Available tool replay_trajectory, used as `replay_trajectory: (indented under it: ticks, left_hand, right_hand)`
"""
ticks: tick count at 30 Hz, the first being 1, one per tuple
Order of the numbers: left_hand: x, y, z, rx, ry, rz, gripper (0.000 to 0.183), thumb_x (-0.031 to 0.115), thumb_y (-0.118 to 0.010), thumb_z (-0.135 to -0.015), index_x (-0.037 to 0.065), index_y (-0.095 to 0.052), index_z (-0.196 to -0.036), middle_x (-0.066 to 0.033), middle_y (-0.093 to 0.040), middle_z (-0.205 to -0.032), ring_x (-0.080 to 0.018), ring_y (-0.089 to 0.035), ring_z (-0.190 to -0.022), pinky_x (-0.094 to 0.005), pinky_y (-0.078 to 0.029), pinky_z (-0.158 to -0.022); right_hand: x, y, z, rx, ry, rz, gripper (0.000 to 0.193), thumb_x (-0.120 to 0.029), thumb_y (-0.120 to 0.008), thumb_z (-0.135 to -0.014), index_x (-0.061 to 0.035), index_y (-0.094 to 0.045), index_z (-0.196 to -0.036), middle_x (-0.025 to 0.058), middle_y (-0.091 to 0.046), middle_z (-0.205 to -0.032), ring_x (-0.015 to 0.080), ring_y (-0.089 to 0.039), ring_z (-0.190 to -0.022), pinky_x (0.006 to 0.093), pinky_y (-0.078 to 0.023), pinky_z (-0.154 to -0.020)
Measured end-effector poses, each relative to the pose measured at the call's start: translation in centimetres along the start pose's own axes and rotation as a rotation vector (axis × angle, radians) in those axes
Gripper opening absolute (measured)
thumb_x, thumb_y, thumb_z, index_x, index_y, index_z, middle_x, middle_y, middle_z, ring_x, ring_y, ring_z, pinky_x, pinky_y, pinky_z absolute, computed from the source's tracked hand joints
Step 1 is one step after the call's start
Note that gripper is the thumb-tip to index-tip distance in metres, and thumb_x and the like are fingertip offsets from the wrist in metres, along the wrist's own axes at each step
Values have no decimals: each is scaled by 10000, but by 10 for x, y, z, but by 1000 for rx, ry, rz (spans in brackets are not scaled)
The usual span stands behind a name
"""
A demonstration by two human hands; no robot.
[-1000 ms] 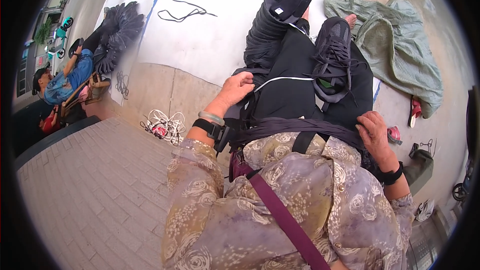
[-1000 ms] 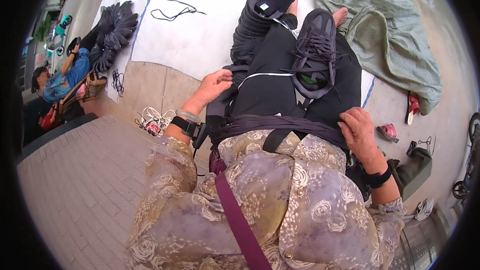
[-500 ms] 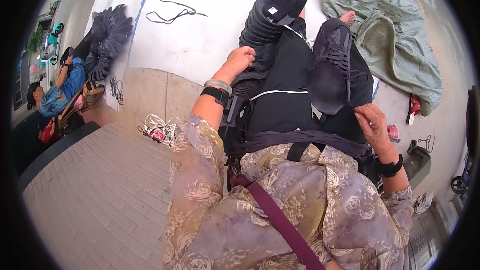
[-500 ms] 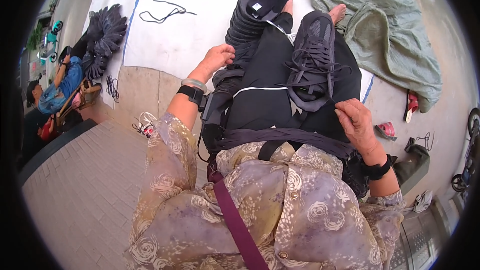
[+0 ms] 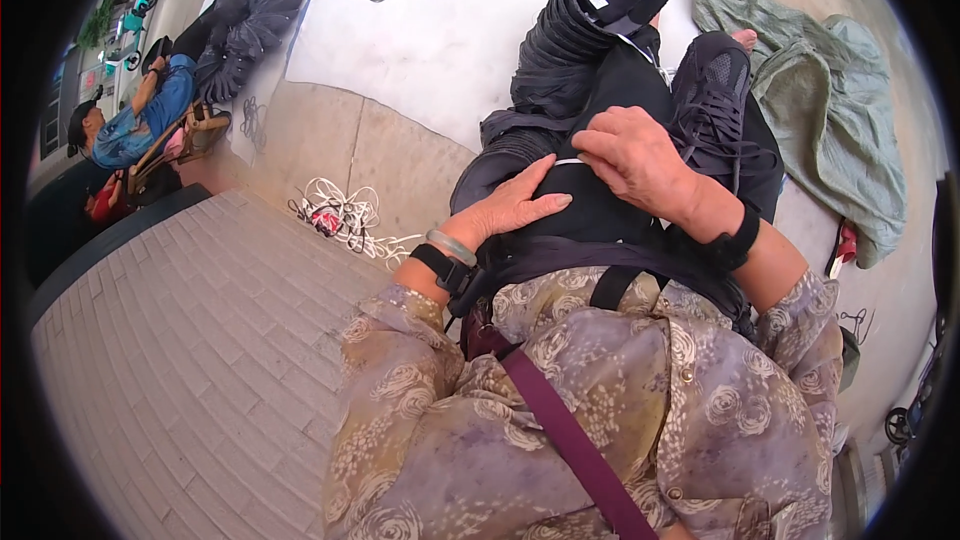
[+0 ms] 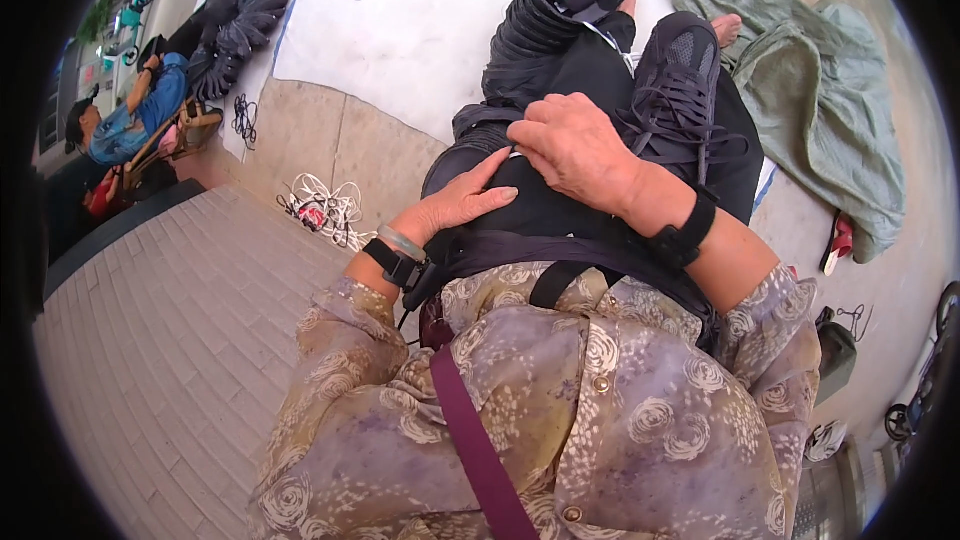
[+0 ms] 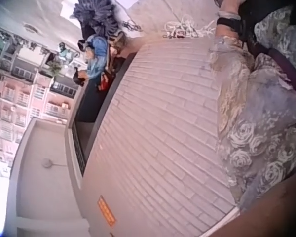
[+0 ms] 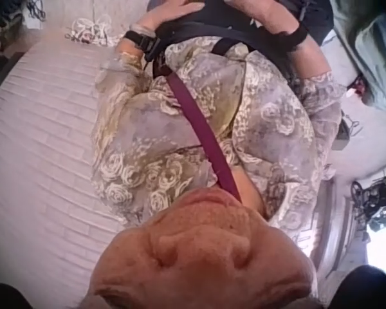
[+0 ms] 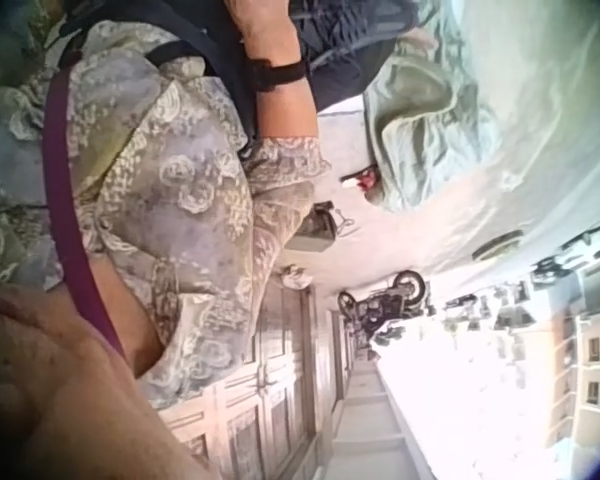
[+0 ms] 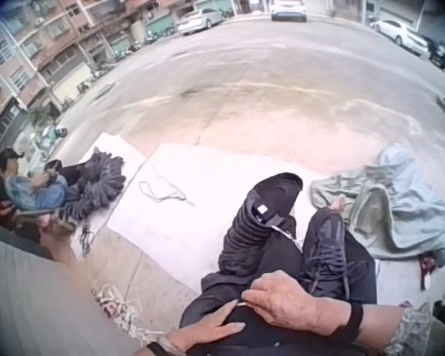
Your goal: Attaching and tying black laces onto a shoe component on the lap.
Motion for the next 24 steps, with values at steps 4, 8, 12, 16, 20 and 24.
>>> replay_trajectory:
  ticks: [4, 8, 12, 16, 20, 24]
  left_hand:
    - [-14, -16, 36, -249, 156, -48, 816, 596, -435, -868, 36, -248, -1430, -245, -378, -1381, -324, -342, -1311, -332, -258, -1079]
    - [-36, -28, 77, -398, 312, -19, 741, 615, -308, -904, 62, -351, -1396, -193, -443, -1357, -288, -426, -1252, -316, -298, -1055]
    - [-67, -40, 112, -502, 385, 19, 758, 639, -224, -909, 71, -361, -1392, -169, -453, -1359, -277, -431, -1249, -306, -296, -1056]
    - [-87, -56, 127, -382, 451, 233, 806, 690, -200, -882, 91, -362, -1396, -139, -465, -1352, -257, -429, -1249, -315, -307, -1051]
    - [-106, -77, 127, -267, 589, 658, 838, 737, -192, -855, 124, -377, -1396, -96, -481, -1344, -214, -427, -1254, -323, -320, -1045]
    - [-133, -94, 118, -212, 767, 1029, 737, 701, -288, -872, 151, -470, -1327, -33, -559, -1263, -136, -487, -1175, -406, -335, -1006]
  right_hand:
    - [3, -71, -14, -406, -98, 330, 128, -141, -570, -796, -104, -649, -890, 15, -593, -801, 223, -542, -889, 372, -368, -770]
    - [4, -104, -22, -645, -149, 471, 167, -162, -534, -811, -119, -671, -897, 6, -634, -893, 211, -554, -905, 403, -347, -800]
    - [16, -136, -34, -948, -292, 415, 239, -170, -519, -835, -119, -677, -1007, 32, -651, -1064, 237, -580, -1015, 450, -352, -829]
    - [25, -165, -33, -1104, -380, 402, 283, -180, -539, -810, -93, -672, -1044, 90, -646, -1115, 263, -599, -1061, 436, -372, -844]
    - [50, -167, -32, -915, -602, 191, 293, -134, -536, -781, -35, -671, -1021, 158, -637, -1105, 303, -608, -1045, 419, -443, -881]
    - [72, -154, -39, -577, -814, -206, 279, -87, -545, -736, -8, -677, -969, 206, -638, -1038, 340, -605, -1015, 405, -485, -855]
Point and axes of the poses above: each hand's wrist, its own z-axis away from the middle knuckle, its own y-axis out of the back of the hand, x = y × z, the point moved 7 cm from there along -z, towards the middle knuckle
